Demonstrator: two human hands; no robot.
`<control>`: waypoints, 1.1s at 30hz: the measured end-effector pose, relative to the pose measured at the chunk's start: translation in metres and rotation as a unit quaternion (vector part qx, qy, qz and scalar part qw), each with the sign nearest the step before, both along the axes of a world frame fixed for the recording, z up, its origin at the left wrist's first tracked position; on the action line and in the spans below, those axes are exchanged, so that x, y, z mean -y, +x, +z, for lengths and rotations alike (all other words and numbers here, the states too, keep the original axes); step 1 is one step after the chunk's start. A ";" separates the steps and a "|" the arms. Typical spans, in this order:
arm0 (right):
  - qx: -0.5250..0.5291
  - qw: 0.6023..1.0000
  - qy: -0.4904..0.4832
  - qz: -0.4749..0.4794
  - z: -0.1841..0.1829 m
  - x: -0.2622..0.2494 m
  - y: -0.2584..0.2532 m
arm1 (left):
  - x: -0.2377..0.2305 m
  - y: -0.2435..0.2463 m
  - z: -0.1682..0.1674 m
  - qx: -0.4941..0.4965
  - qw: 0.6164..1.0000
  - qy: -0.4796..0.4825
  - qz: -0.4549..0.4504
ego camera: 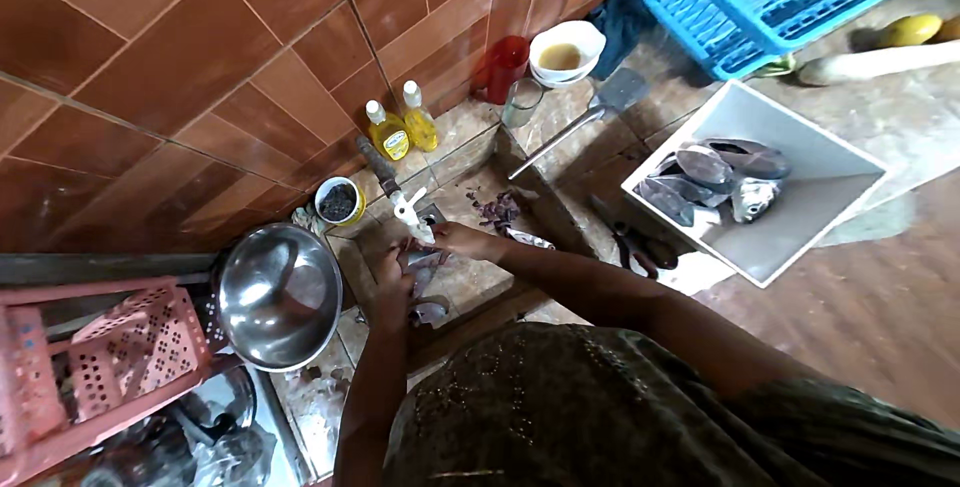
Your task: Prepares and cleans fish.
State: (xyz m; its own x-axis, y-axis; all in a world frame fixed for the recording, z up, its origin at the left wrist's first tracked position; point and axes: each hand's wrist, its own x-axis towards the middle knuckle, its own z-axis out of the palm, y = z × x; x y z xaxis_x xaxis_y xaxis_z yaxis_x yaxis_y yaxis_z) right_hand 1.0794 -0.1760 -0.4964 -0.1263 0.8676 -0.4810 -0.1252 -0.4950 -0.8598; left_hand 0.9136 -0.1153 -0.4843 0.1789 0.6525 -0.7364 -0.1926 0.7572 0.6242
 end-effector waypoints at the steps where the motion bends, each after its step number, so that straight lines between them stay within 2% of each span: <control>1: 0.003 1.000 -0.001 0.016 -0.001 0.001 0.000 | 0.001 0.004 0.001 0.002 1.000 -0.009 0.010; 4: 0.078 0.991 0.002 0.105 0.004 0.001 0.003 | 0.004 0.016 -0.006 0.019 0.999 -0.036 0.006; 7: 0.148 0.979 0.011 0.141 0.002 0.000 0.011 | 0.010 0.036 0.002 0.009 0.998 -0.032 -0.049; 10: 0.104 0.990 0.042 0.089 0.008 0.009 0.029 | 0.008 0.049 0.015 0.012 0.992 -0.004 -0.129; 13: -0.018 0.999 0.026 0.006 0.005 0.030 0.048 | -0.009 0.038 -0.001 0.067 0.970 0.073 -0.223; 14: -0.012 1.000 0.014 0.006 -0.006 0.040 0.054 | -0.013 0.032 -0.012 0.033 0.961 0.102 -0.256; 15: 0.063 0.997 0.013 0.049 -0.018 0.050 0.061 | -0.016 0.023 -0.024 -0.042 0.943 0.128 -0.303; 16: 0.197 0.970 0.018 0.142 -0.025 0.059 0.066 | -0.017 0.012 -0.036 -0.149 0.901 0.151 -0.378; 17: 0.324 0.913 0.005 0.248 -0.025 0.069 0.071 | -0.016 0.004 -0.044 -0.261 0.818 0.173 -0.483; 18: 0.381 0.873 -0.015 0.304 -0.023 0.081 0.076 | -0.011 -0.003 -0.050 -0.336 0.720 0.190 -0.576; 19: 0.383 0.874 -0.029 0.296 -0.018 0.094 0.084 | -0.005 -0.011 -0.059 -0.386 0.639 0.203 -0.633; 20: 0.361 0.901 -0.030 0.240 -0.010 0.109 0.094 | 0.003 -0.020 -0.066 -0.425 0.581 0.222 -0.658; 21: 0.344 0.925 -0.020 0.161 -0.002 0.124 0.104 | 0.011 -0.028 -0.070 -0.459 0.539 0.232 -0.667; 22: 0.345 0.935 -0.012 0.083 0.007 0.139 0.114 | 0.019 -0.036 -0.071 -0.486 0.515 0.234 -0.666; 23: 0.364 0.931 -0.003 0.007 0.016 0.155 0.124 | 0.027 -0.043 -0.074 -0.502 0.508 0.241 -0.657; 25: 0.395 0.907 0.013 -0.144 0.046 0.182 0.145 | 0.037 -0.057 -0.088 -0.510 0.533 0.273 -0.618; 27: 0.426 0.863 0.028 -0.269 0.062 0.205 0.169 | 0.041 -0.062 -0.097 -0.531 0.541 0.278 -0.590; 29: 0.477 0.819 0.010 -0.318 0.069 0.226 0.199 | 0.039 -0.059 -0.097 -0.546 0.524 0.254 -0.603; 33: 0.610 0.747 -0.061 -0.255 0.068 0.250 0.239 | 0.029 -0.054 -0.088 -0.523 0.505 0.228 -0.648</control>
